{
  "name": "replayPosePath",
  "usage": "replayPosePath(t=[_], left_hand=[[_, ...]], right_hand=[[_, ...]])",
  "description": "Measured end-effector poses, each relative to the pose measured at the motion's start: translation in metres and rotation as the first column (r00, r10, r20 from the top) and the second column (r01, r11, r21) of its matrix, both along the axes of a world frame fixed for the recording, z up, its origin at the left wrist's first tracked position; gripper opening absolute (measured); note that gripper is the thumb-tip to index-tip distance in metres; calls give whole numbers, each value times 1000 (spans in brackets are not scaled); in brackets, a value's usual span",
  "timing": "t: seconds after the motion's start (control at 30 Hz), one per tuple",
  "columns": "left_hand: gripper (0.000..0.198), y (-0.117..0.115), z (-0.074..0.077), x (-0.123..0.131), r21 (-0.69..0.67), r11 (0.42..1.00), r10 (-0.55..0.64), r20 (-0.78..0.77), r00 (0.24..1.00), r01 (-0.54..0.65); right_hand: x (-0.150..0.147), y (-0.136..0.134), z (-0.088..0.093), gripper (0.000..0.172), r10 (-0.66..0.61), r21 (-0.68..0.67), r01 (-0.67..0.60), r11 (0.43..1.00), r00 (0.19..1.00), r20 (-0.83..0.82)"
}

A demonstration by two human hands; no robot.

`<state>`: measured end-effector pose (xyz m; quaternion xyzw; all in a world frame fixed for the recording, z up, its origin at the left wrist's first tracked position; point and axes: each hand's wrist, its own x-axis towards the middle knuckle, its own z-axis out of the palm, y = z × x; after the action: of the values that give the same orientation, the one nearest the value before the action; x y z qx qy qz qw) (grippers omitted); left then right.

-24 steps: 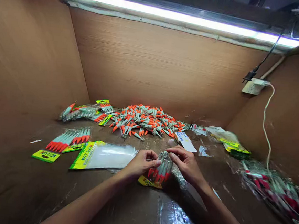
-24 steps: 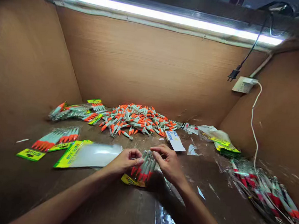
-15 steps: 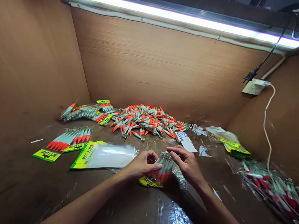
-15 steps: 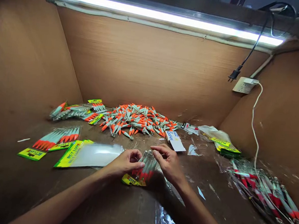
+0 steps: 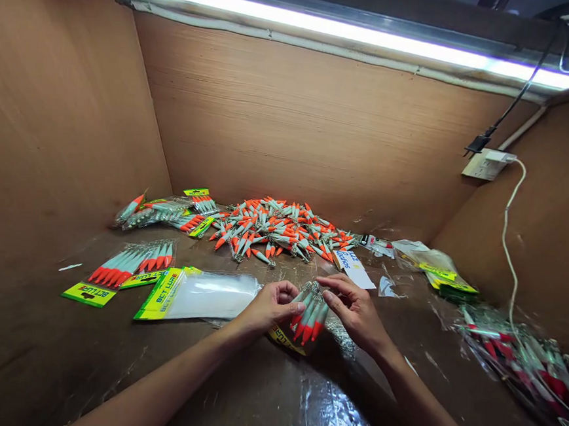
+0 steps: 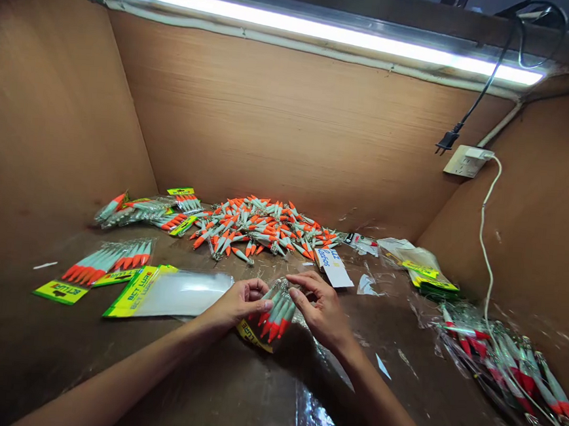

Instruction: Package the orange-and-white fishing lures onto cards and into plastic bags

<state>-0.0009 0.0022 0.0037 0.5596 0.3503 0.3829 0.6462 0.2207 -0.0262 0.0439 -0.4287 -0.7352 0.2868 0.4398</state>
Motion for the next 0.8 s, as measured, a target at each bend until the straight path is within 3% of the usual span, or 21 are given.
replayPosePath(t=[0.2, 0.3, 0.57, 0.8], left_hand=[[40, -8, 8, -2, -8, 995, -101, -128, 987, 101], [39, -9, 7, -2, -12, 996, -95, -184, 978, 94], [49, -4, 1, -5, -32, 999, -11, -171, 985, 5], [45, -6, 5, -3, 3, 999, -36, -142, 989, 36]], right_hand=[[-1, -1, -2, 27, 23, -6, -23, 1000, 999, 27], [-2, -2, -2, 28, 49, -11, -48, 999, 998, 35], [3, 1, -1, 26, 38, 22, -38, 999, 999, 5], [9, 6, 2, 25, 40, -90, -38, 995, 999, 21]])
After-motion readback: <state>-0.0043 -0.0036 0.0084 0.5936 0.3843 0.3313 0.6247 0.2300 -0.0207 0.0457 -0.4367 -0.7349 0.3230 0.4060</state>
